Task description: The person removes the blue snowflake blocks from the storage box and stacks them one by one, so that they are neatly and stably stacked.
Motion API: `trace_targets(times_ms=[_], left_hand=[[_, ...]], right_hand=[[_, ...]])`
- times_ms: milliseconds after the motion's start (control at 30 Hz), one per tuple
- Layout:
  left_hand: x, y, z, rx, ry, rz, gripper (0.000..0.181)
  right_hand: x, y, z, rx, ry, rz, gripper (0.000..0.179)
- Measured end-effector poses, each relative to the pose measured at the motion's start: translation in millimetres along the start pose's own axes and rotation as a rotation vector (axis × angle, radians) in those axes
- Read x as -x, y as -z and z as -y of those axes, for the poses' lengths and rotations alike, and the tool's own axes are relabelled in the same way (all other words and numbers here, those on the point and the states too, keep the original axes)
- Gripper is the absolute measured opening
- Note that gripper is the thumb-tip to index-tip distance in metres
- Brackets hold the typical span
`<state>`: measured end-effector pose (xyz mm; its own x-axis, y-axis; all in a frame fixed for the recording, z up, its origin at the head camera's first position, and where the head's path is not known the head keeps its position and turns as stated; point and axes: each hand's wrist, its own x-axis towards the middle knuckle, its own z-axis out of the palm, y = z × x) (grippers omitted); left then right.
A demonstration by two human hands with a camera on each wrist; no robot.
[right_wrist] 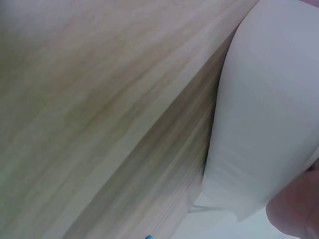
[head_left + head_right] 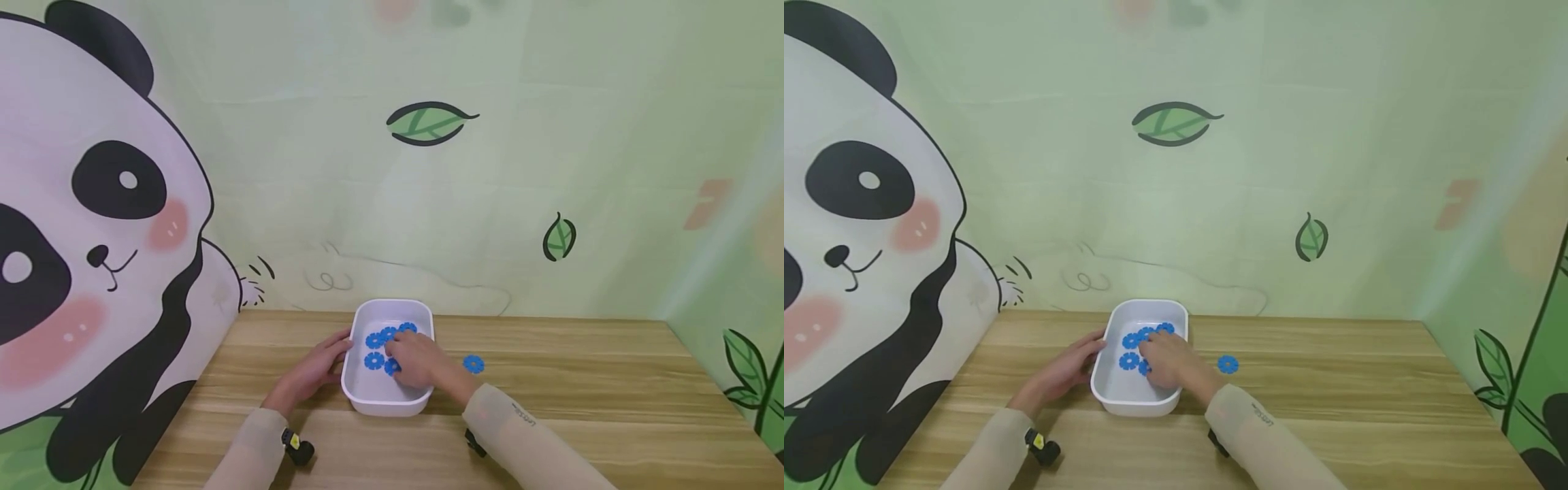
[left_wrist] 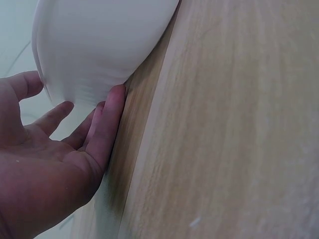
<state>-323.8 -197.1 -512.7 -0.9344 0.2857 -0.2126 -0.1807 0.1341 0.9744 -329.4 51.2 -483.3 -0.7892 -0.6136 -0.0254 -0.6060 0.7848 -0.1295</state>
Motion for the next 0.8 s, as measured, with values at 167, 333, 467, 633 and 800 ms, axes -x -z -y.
trace_targets(times_ms=[167,333,467,633,800], left_hand=[[-0.7,0.5,1.3,0.004,0.000,0.000,0.062],[-0.5,1.1,1.4,0.000,0.002,0.005,0.061],[0.4,1.7,1.3,-0.019,0.006,0.005,0.060],[1.7,2.3,0.9,-0.023,0.007,0.010,0.061],[1.0,3.0,1.0,-0.024,0.000,0.013,0.061]], right_hand=[[-0.3,0.2,-0.6,0.002,0.013,-0.004,0.036],[-0.4,0.1,-1.3,-0.005,0.018,0.001,0.038],[-0.4,-1.0,-2.0,0.010,0.020,0.009,0.038],[-0.3,-1.0,-2.0,0.012,0.017,0.018,0.034],[0.3,0.2,-1.7,-0.016,0.013,0.013,0.035]])
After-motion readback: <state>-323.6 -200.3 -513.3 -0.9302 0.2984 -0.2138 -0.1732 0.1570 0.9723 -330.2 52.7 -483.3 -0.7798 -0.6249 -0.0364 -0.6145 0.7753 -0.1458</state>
